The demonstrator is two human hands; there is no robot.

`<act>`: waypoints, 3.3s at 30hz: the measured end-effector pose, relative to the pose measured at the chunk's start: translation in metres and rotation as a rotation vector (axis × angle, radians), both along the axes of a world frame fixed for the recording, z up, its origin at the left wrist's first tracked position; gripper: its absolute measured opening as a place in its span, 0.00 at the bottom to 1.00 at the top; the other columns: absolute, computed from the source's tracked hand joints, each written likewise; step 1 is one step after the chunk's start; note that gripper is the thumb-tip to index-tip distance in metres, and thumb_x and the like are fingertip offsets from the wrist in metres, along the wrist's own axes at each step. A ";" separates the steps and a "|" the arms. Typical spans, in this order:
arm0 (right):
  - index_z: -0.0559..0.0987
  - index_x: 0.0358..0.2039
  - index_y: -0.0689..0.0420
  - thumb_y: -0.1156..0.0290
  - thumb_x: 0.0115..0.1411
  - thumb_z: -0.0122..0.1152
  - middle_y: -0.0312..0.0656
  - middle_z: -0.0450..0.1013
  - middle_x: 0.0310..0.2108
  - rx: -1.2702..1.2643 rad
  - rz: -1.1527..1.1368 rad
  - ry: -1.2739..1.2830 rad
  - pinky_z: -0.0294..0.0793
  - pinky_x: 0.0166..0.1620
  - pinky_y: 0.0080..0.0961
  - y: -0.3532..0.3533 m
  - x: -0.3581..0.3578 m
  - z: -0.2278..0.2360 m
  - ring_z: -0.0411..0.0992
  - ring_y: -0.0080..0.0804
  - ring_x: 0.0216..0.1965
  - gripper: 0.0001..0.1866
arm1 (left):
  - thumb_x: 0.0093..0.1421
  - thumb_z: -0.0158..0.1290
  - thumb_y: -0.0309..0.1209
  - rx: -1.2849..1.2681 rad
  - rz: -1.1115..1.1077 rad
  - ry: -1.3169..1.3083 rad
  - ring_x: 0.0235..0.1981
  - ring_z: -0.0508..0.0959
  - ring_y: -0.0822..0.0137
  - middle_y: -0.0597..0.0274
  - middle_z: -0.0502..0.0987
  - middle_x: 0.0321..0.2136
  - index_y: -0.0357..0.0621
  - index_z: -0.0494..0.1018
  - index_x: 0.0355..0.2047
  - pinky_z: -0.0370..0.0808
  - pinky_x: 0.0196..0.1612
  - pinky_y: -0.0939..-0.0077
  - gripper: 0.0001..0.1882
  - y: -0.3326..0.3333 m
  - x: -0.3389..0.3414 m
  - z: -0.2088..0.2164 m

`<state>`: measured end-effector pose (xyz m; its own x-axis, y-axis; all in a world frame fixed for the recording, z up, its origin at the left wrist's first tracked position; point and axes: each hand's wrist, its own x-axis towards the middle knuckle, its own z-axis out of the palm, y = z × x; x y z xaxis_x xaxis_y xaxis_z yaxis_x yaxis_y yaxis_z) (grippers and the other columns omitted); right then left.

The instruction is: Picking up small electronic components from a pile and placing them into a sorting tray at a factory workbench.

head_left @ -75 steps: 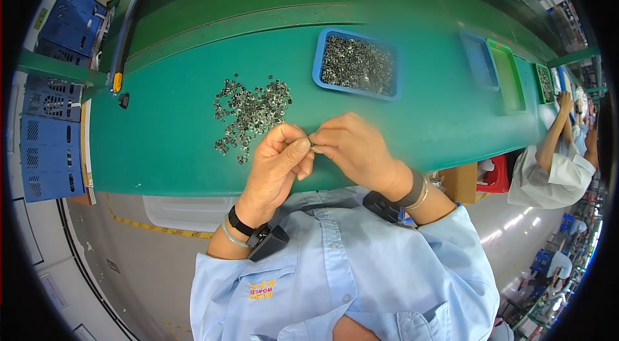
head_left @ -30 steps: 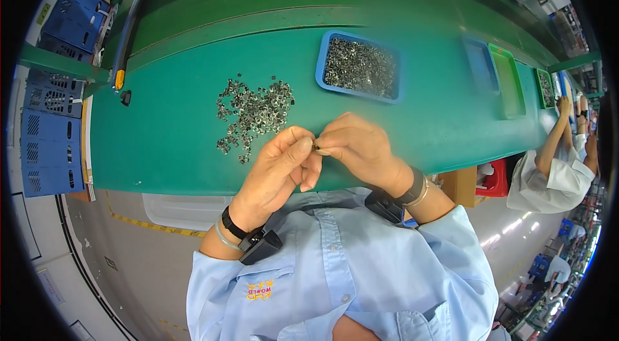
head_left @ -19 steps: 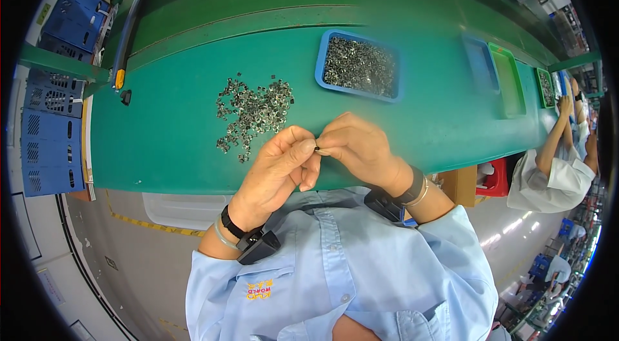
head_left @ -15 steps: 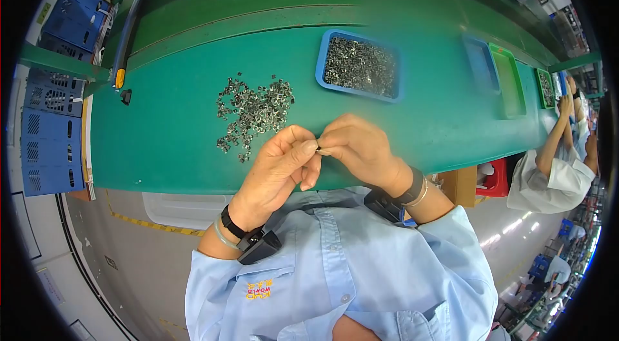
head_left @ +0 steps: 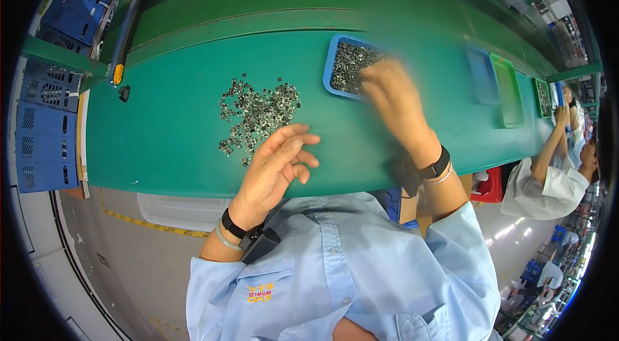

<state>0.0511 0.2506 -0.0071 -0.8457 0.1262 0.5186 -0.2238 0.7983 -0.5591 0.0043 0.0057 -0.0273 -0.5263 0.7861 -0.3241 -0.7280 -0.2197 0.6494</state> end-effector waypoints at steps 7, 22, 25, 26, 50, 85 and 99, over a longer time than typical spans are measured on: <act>0.75 0.39 0.59 0.79 0.54 0.54 0.45 0.69 0.33 0.058 0.157 -0.291 0.72 0.34 0.35 -0.052 -0.022 -0.017 0.72 0.46 0.32 0.10 | 0.65 0.43 0.28 0.004 0.154 -0.005 0.49 0.73 0.60 0.53 0.61 0.58 0.39 0.56 0.60 0.75 0.35 0.74 0.23 -0.007 -0.010 0.003; 0.76 0.37 0.57 0.75 0.52 0.59 0.41 0.68 0.32 -0.012 0.199 -0.430 0.71 0.37 0.31 -0.048 0.004 -0.018 0.70 0.39 0.34 0.10 | 0.64 0.44 0.28 -0.008 0.168 0.045 0.38 0.75 0.67 0.53 0.71 0.47 0.37 0.64 0.51 0.73 0.31 0.78 0.16 -0.016 -0.015 -0.005; 0.77 0.34 0.56 0.74 0.51 0.61 0.40 0.69 0.32 0.057 0.233 -0.412 0.71 0.36 0.30 -0.049 0.004 -0.019 0.70 0.38 0.33 0.08 | 0.64 0.45 0.29 -0.020 0.152 0.053 0.33 0.76 0.70 0.55 0.73 0.42 0.37 0.66 0.49 0.72 0.29 0.80 0.14 -0.015 -0.011 -0.003; 0.77 0.34 0.56 0.74 0.51 0.61 0.40 0.69 0.32 0.056 0.235 -0.411 0.71 0.36 0.30 -0.049 0.005 -0.019 0.70 0.38 0.33 0.08 | 0.64 0.45 0.29 -0.032 0.149 0.059 0.31 0.75 0.71 0.56 0.74 0.40 0.37 0.66 0.47 0.71 0.27 0.81 0.13 -0.015 -0.009 -0.002; 0.76 0.36 0.57 0.76 0.49 0.65 0.41 0.70 0.33 -0.457 0.202 -0.243 0.72 0.33 0.26 -0.062 0.028 0.008 0.71 0.33 0.33 0.12 | 0.63 0.49 0.33 0.111 0.003 -0.058 0.20 0.69 0.76 0.62 0.75 0.30 0.37 0.69 0.43 0.63 0.19 0.83 0.13 0.019 0.007 0.000; 0.77 0.31 0.58 0.78 0.50 0.64 0.39 0.70 0.30 -0.413 0.254 -0.147 0.72 0.34 0.25 -0.051 0.027 0.005 0.70 0.31 0.33 0.07 | 0.63 0.49 0.33 0.048 -0.003 0.055 0.21 0.72 0.74 0.58 0.76 0.32 0.39 0.70 0.37 0.65 0.20 0.84 0.09 0.023 0.007 0.008; 0.77 0.31 0.58 0.77 0.53 0.61 0.37 0.69 0.31 -0.634 0.291 -0.181 0.71 0.36 0.22 -0.051 0.024 -0.001 0.69 0.26 0.34 0.04 | 0.62 0.51 0.31 0.060 0.073 0.001 0.20 0.71 0.74 0.60 0.75 0.27 0.40 0.70 0.37 0.66 0.20 0.83 0.07 0.028 0.011 0.014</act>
<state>0.0749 0.1998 -0.0076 -0.9565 0.1129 0.2689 -0.2382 0.2295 -0.9437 0.0155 0.0341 -0.0132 -0.5833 0.7637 -0.2767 -0.7080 -0.3110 0.6340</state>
